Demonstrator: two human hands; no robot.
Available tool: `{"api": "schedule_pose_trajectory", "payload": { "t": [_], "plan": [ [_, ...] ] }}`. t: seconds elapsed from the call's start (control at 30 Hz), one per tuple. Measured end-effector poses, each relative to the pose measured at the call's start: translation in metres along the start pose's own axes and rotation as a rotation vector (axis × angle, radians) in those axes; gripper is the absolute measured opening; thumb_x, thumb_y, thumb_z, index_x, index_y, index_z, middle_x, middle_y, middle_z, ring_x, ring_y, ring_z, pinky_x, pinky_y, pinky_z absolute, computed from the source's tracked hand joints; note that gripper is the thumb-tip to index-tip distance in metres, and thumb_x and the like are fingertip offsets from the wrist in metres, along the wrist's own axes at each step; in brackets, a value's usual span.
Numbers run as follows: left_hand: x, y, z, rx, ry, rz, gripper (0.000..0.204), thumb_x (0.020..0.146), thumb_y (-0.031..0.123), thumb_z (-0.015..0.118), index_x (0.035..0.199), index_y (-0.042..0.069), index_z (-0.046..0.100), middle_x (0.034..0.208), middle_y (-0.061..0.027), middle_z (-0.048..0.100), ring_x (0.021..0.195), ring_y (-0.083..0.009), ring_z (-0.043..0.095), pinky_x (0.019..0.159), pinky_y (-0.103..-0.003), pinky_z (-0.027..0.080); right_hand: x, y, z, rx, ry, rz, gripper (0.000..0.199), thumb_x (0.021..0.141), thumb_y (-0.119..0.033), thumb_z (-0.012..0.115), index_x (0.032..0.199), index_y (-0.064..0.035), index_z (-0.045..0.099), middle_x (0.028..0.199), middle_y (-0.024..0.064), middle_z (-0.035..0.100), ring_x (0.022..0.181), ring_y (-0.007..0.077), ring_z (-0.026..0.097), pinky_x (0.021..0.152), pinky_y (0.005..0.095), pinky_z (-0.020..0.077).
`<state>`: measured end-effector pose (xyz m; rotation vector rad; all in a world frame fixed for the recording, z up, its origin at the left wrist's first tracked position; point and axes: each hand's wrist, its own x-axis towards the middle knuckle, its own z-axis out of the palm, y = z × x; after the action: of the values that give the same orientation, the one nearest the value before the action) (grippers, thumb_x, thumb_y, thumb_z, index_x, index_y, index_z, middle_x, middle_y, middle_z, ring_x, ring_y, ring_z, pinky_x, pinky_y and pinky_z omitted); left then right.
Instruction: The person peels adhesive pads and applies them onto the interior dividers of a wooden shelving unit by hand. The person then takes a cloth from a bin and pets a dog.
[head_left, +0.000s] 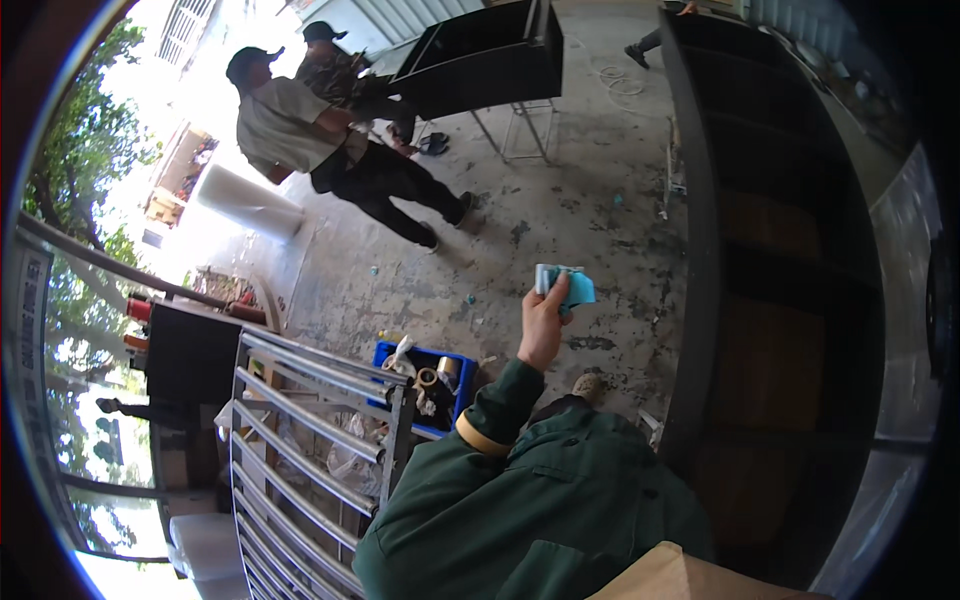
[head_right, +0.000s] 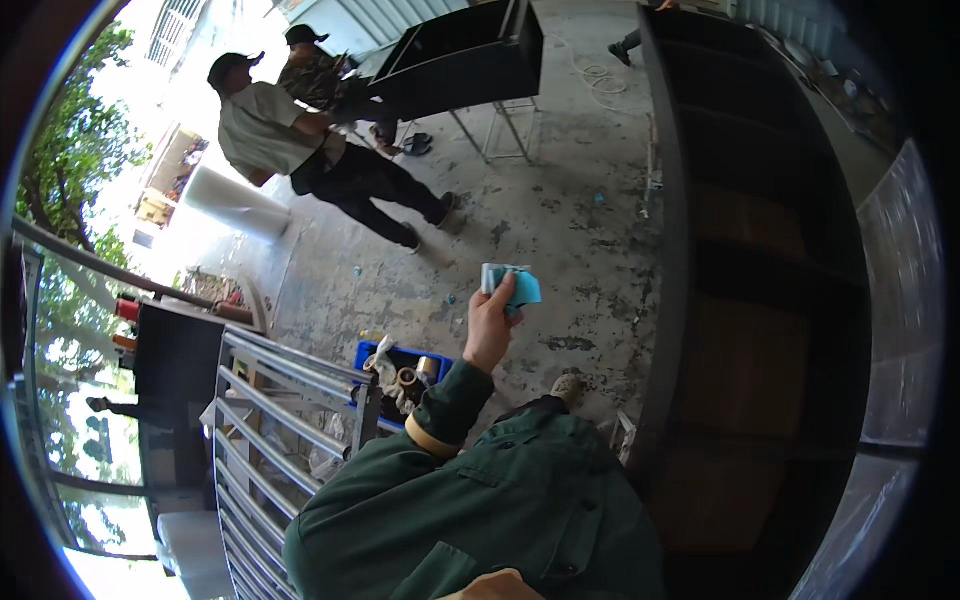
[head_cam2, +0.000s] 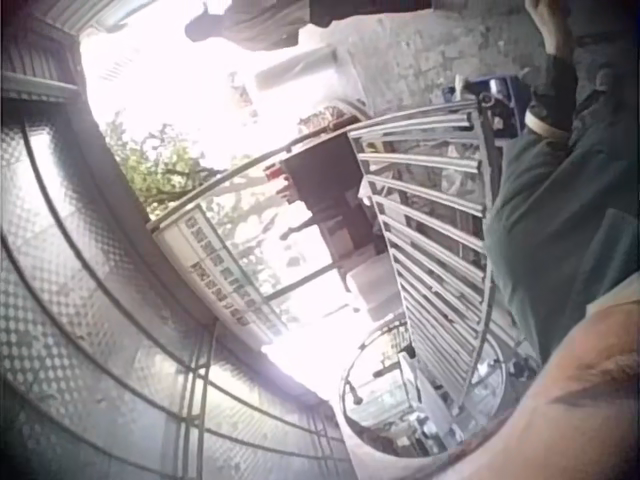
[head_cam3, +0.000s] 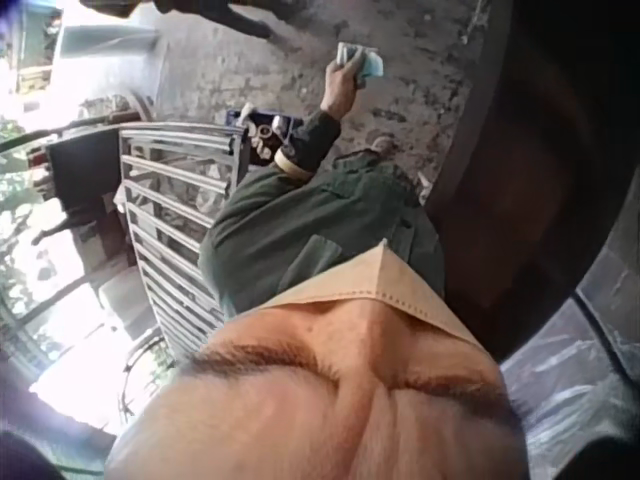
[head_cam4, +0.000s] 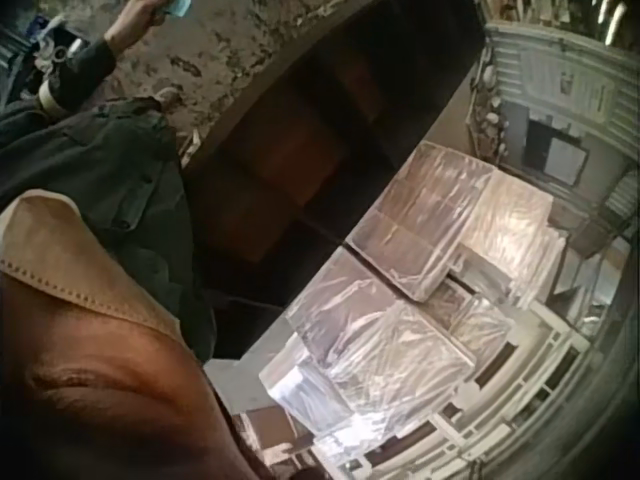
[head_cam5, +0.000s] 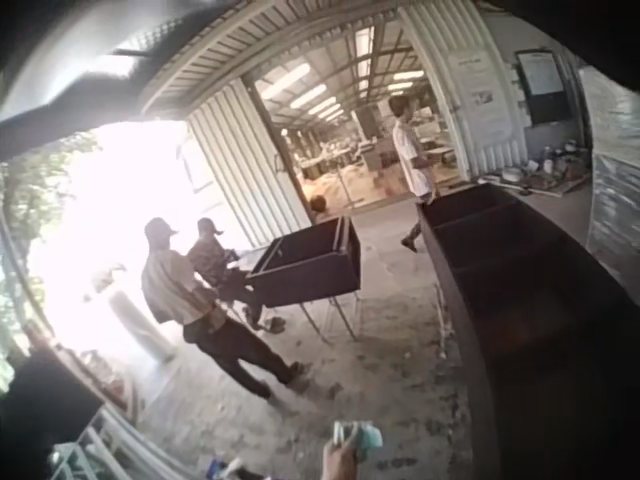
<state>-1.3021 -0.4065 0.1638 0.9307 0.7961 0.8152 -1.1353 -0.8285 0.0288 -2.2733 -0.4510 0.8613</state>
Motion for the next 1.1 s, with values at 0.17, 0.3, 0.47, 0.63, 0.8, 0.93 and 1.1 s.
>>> {"api": "schedule_pose_trajectory", "payload": {
  "t": [0.17, 0.3, 0.47, 0.63, 0.8, 0.93, 1.1],
  "plan": [
    [0.005, 0.0, -0.002, -0.01, 0.039, -0.006, 0.015, 0.088, 0.025, 0.056, 0.092, 0.011, 0.058, 0.078, 0.0044, 0.056, 0.064, -0.0038, 0.051, 0.049, -0.02, 0.036, -0.006, -0.024, 0.0, 0.054, 0.02, -0.05, 0.027, 0.077, -0.027, 0.055, 0.09, -0.0072, 0.066, 0.091, 0.0159, 0.064, 0.083, 0.0307, 0.063, 0.07, 0.0407, 0.051],
    [0.002, 0.0, 0.003, -0.022, -0.012, -0.005, 0.015, 0.088, 0.024, 0.055, 0.089, 0.009, 0.057, 0.076, 0.0043, 0.055, 0.062, -0.0035, 0.049, 0.049, -0.02, 0.035, 0.003, -0.064, 0.002, 0.114, 0.003, -0.165, 0.027, 0.076, -0.027, 0.055, 0.09, -0.0072, 0.066, 0.091, 0.0159, 0.064, 0.084, 0.0308, 0.063, 0.071, 0.0408, 0.051],
    [0.005, 0.002, 0.011, -0.022, -0.034, 0.015, 0.016, 0.088, 0.024, 0.056, 0.088, 0.009, 0.057, 0.076, 0.0034, 0.055, 0.062, -0.0032, 0.049, 0.048, -0.02, 0.034, 0.013, -0.099, 0.008, 0.164, -0.048, -0.269, 0.027, 0.076, -0.027, 0.055, 0.09, -0.0073, 0.067, 0.091, 0.0159, 0.064, 0.084, 0.0309, 0.063, 0.071, 0.0408, 0.051],
    [0.007, -0.007, 0.009, -0.003, -0.021, -0.004, 0.017, 0.088, 0.025, 0.056, 0.088, 0.008, 0.057, 0.075, 0.0035, 0.055, 0.061, -0.0039, 0.047, 0.048, -0.021, 0.034, 0.019, -0.096, 0.007, 0.147, -0.07, -0.261, 0.027, 0.076, -0.027, 0.056, 0.09, -0.0073, 0.067, 0.091, 0.0159, 0.064, 0.084, 0.0311, 0.063, 0.071, 0.0408, 0.051],
    [-0.009, -0.016, 0.007, -0.028, -0.022, -0.023, 0.016, 0.088, 0.025, 0.056, 0.087, 0.009, 0.056, 0.076, 0.0031, 0.054, 0.061, -0.0047, 0.047, 0.049, -0.022, 0.034, 0.014, -0.052, 0.004, 0.034, -0.084, -0.194, 0.026, 0.075, -0.027, 0.056, 0.09, -0.0073, 0.067, 0.091, 0.0159, 0.064, 0.085, 0.0312, 0.063, 0.071, 0.0409, 0.051],
    [-0.006, -0.018, 0.016, 0.027, -0.086, -0.097, 0.014, 0.088, 0.024, 0.056, 0.087, 0.01, 0.056, 0.077, 0.0031, 0.054, 0.062, -0.0055, 0.047, 0.05, -0.022, 0.036, -0.007, 0.013, 0.018, -0.067, -0.096, -0.027, 0.026, 0.075, -0.027, 0.057, 0.09, -0.0073, 0.067, 0.091, 0.0159, 0.064, 0.085, 0.0314, 0.063, 0.072, 0.0409, 0.051],
    [-0.004, -0.012, 0.017, 0.061, 0.068, -0.033, 0.013, 0.083, 0.021, 0.062, 0.086, 0.01, 0.055, 0.073, 0.0029, 0.053, 0.059, -0.0059, 0.048, 0.048, -0.021, 0.036, -0.042, 0.121, 0.049, -0.438, -0.244, 0.153, 0.026, 0.075, -0.026, 0.057, 0.09, -0.0074, 0.067, 0.092, 0.0158, 0.064, 0.085, 0.0315, 0.063, 0.072, 0.0409, 0.051]
  ]
}}
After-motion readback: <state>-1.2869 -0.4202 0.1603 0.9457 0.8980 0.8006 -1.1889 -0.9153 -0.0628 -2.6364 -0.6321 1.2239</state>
